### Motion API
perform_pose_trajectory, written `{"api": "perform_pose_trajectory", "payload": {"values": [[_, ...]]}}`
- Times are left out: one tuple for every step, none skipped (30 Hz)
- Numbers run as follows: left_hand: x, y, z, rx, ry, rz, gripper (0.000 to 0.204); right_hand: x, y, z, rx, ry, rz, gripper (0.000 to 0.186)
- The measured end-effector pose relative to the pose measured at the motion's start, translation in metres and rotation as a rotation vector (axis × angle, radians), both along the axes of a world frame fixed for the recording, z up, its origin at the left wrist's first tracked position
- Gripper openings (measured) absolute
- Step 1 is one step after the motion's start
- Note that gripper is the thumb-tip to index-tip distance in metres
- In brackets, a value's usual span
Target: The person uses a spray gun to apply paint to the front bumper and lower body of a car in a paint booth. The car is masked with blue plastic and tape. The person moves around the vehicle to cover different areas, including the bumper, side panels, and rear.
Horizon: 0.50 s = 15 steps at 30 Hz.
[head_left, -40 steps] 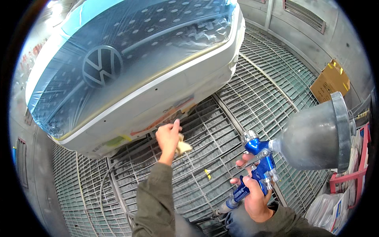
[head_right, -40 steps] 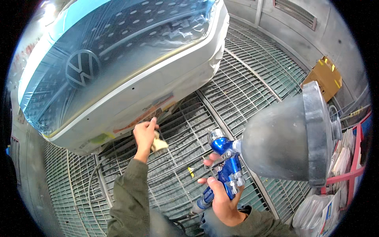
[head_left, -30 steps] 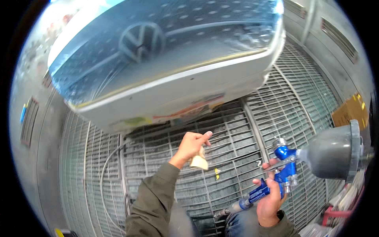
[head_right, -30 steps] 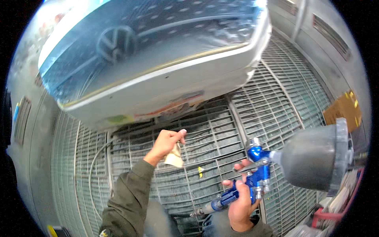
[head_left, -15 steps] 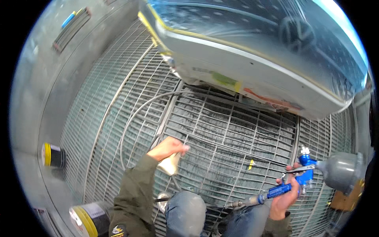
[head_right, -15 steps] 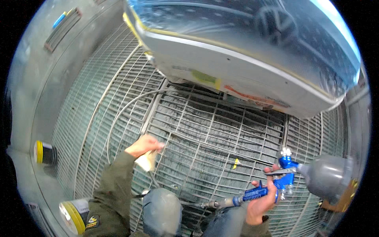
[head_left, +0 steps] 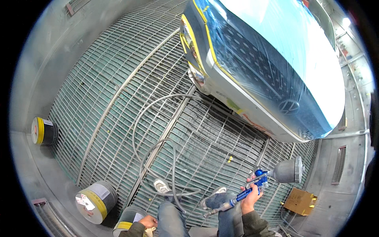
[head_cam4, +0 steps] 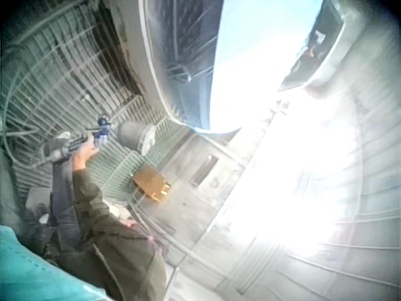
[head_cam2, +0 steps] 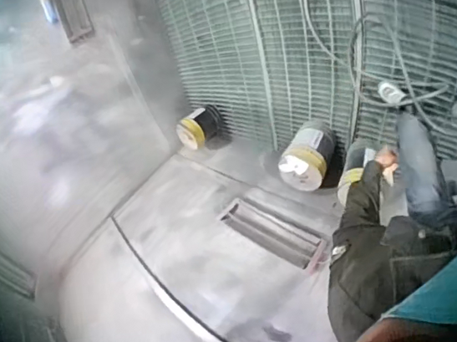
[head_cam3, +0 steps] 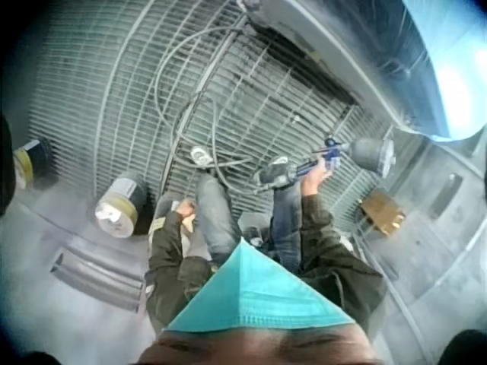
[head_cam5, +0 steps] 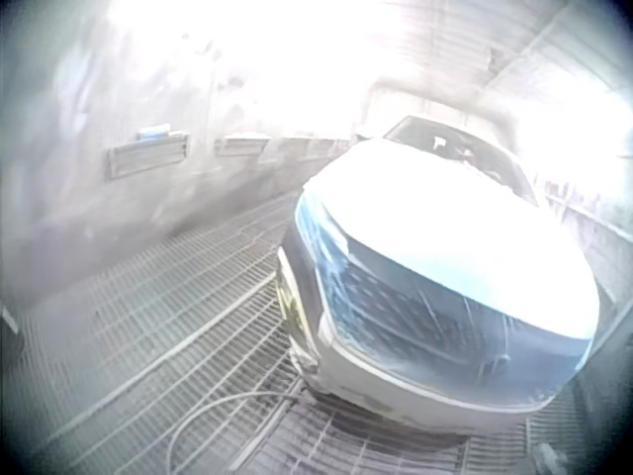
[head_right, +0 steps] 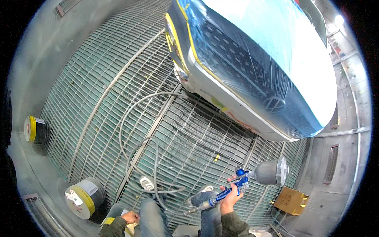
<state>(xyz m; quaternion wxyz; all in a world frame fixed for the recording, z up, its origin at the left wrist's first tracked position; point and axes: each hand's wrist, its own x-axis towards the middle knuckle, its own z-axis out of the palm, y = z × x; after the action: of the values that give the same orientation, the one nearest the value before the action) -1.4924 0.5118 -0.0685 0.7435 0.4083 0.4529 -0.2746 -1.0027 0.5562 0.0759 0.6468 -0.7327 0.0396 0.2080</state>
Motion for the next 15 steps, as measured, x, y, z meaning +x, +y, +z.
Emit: {"api": "perform_pose_trajectory", "payload": {"values": [[-0.016,0.009,0.024,-0.049,0.038,0.047,0.036,-0.015,0.005,0.017,-0.012,0.000,0.009,0.043],[-0.032,0.016,0.047,-0.098,0.075,0.092,0.039,-0.027,0.011,0.033,-0.017,0.011,0.018,0.043],[-0.046,0.023,0.065,-0.073,0.175,0.159,0.042,-0.038,0.015,0.048,-0.015,0.021,0.015,0.043],[-0.054,0.032,0.078,0.094,0.186,0.195,0.044,-0.052,0.021,0.062,-0.012,0.031,0.011,0.042],[-0.057,0.043,0.091,0.261,0.194,0.230,0.048,-0.066,0.030,0.075,-0.040,0.028,-0.004,0.041],[-0.058,0.052,0.106,0.432,0.199,0.265,0.051,-0.080,0.039,0.089,-0.014,0.061,-0.015,0.038],[-0.053,0.068,0.129,0.591,0.205,0.193,0.060,-0.096,0.053,0.103,0.006,0.077,-0.003,0.036],[-0.045,0.093,0.152,0.754,0.209,0.112,0.072,-0.110,0.063,0.112,0.031,0.094,0.001,0.034],[-0.039,0.113,0.173,0.834,0.151,0.066,0.091,-0.121,0.069,0.118,0.027,0.090,0.020,0.032],[-0.035,0.128,0.182,0.867,0.122,0.049,0.089,-0.136,0.078,0.127,0.042,0.118,0.002,0.033],[-0.032,0.140,0.185,0.900,0.097,0.039,0.086,-0.148,0.088,0.137,0.045,0.152,0.010,0.034],[-0.033,0.153,0.189,0.932,0.070,0.026,0.084,-0.159,0.097,0.147,0.048,0.186,0.016,0.034],[-0.036,0.168,0.196,0.983,0.011,-0.035,0.080,-0.167,0.105,0.151,0.076,0.192,0.018,0.035],[-0.039,0.184,0.203,1.033,-0.050,-0.098,0.076,-0.179,0.119,0.161,0.077,0.143,0.000,0.034],[-0.042,0.196,0.209,1.082,-0.113,-0.162,0.073,-0.183,0.127,0.165,0.084,0.149,-0.001,0.034]]}}
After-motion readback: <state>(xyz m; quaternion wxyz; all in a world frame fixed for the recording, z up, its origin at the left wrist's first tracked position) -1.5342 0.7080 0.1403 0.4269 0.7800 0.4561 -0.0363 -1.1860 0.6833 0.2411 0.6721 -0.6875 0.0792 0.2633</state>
